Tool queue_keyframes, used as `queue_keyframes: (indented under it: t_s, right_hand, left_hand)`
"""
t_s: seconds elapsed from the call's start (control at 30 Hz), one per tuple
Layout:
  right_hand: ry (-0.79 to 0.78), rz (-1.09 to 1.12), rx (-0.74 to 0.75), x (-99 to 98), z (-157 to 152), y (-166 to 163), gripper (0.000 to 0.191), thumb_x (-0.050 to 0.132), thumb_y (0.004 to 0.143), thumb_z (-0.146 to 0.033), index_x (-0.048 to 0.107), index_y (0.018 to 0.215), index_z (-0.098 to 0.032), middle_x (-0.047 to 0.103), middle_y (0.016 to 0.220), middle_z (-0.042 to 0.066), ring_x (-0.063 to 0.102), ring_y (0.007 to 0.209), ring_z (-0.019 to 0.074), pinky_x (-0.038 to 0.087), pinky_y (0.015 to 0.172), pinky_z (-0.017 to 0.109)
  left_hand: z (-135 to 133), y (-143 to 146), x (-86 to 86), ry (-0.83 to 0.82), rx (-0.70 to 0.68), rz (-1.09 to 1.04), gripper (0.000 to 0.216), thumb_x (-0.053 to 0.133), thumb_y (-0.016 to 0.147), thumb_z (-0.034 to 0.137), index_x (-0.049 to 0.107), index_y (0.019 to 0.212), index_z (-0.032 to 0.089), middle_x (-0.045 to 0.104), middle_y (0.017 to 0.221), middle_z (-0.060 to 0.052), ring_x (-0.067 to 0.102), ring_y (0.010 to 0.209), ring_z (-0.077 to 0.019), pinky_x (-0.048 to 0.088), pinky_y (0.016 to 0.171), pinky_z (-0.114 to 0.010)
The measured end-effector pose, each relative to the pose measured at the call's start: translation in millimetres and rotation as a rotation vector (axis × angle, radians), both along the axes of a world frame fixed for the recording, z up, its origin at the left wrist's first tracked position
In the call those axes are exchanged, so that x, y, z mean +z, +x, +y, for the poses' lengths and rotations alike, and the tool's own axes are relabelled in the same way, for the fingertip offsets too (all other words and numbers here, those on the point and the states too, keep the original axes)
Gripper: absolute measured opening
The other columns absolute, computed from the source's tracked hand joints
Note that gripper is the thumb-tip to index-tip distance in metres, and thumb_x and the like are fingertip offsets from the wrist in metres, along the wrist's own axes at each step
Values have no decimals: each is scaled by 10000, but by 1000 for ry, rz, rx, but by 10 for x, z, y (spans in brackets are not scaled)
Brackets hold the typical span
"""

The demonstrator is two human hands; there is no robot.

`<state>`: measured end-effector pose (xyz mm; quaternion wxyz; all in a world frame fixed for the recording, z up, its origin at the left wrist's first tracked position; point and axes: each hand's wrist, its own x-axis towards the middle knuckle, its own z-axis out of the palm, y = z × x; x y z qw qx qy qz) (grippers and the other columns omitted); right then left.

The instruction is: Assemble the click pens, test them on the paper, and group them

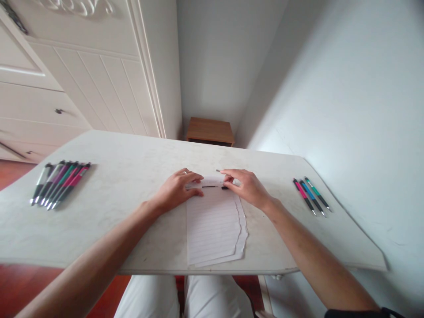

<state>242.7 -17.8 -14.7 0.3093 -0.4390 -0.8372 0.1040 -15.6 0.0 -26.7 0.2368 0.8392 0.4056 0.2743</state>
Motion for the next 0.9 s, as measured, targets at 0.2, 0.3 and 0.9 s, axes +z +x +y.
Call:
queue_keyframes:
  t_s: [0.2, 0.3, 0.9]
  right_hand:
    - [23, 17, -25, 62, 6, 49, 287, 679, 832, -150, 686, 1107, -233, 759, 898, 29, 714, 816, 193, 537, 832, 354]
    - [32, 20, -22, 80, 3, 59, 272, 687, 829, -149, 688, 1091, -220, 759, 891, 30, 712, 794, 185, 536, 823, 346]
    - [-42, 218, -68, 93, 19, 40, 126, 576, 911, -233, 697, 920, -197, 700, 875, 44, 647, 791, 160, 515, 724, 286]
  left_hand:
    - [53, -298, 163, 5, -27, 99, 577, 748, 696, 582, 698, 1138, 214, 682, 1070, -83, 598, 1018, -263, 491, 915, -388]
    - [62, -477, 203, -87, -52, 179, 433, 701, 753, 527, 735, 1057, 220, 682, 1002, -61, 628, 921, -234, 509, 819, -335]
    - [74, -414, 83, -57, 81, 48, 294, 572, 863, 427, 765, 941, 220, 689, 902, -38, 588, 712, -147, 469, 685, -265]
